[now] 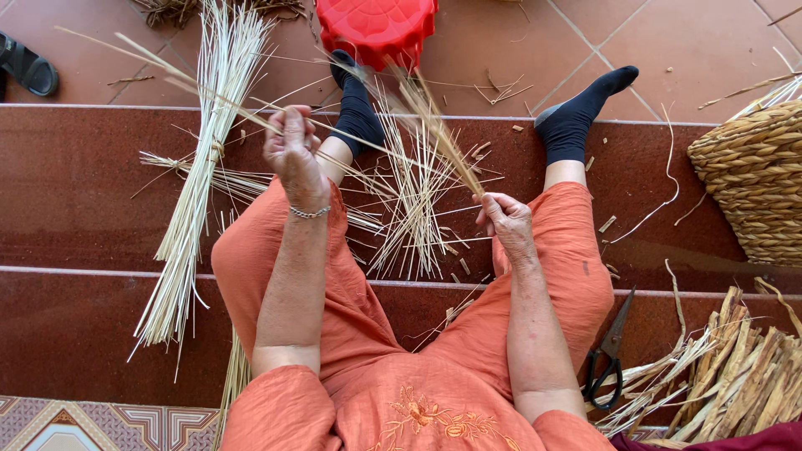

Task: The person sits on the floor and repeatedly aligns, trims, and bundles dried straw stalks using shears. They gather stalks into a bundle, cut the ends to even length, and set the trimmed pieces aside.

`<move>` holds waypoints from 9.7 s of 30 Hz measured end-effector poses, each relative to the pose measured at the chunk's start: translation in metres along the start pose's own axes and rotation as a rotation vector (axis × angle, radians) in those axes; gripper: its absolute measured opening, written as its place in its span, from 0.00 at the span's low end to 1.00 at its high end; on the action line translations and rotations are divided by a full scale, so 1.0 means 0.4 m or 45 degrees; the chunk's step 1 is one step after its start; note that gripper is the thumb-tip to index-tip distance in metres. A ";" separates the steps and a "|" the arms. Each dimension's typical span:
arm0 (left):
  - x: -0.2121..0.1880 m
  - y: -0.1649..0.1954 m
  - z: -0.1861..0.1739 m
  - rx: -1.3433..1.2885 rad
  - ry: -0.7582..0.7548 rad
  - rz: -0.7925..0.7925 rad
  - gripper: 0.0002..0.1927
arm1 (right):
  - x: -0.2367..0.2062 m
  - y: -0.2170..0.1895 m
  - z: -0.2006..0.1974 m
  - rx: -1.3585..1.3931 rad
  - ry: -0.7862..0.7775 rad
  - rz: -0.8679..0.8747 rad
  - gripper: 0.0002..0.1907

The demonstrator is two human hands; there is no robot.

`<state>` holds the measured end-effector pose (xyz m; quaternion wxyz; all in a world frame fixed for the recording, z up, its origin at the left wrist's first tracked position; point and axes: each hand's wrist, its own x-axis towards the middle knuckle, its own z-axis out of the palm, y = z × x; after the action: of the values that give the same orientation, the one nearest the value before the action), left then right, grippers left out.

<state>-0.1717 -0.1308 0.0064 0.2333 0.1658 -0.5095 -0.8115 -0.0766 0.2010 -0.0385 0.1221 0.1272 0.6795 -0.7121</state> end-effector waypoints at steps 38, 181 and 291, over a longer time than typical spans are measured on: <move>0.041 0.008 -0.048 -0.189 -0.081 0.021 0.09 | 0.020 -0.007 -0.016 0.274 0.051 0.358 0.36; -0.178 -0.253 0.115 0.895 -0.917 -0.739 0.17 | 0.032 -0.005 0.007 0.753 0.150 -0.079 0.15; -0.604 -0.114 0.092 0.205 -0.964 -0.475 0.21 | -0.520 -0.011 0.065 0.238 0.016 -0.102 0.46</move>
<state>0.0020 0.0458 -0.0116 -0.1347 -0.0369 -0.5820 -0.8011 0.1165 0.1753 0.0387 0.0770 0.1154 0.6154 -0.7759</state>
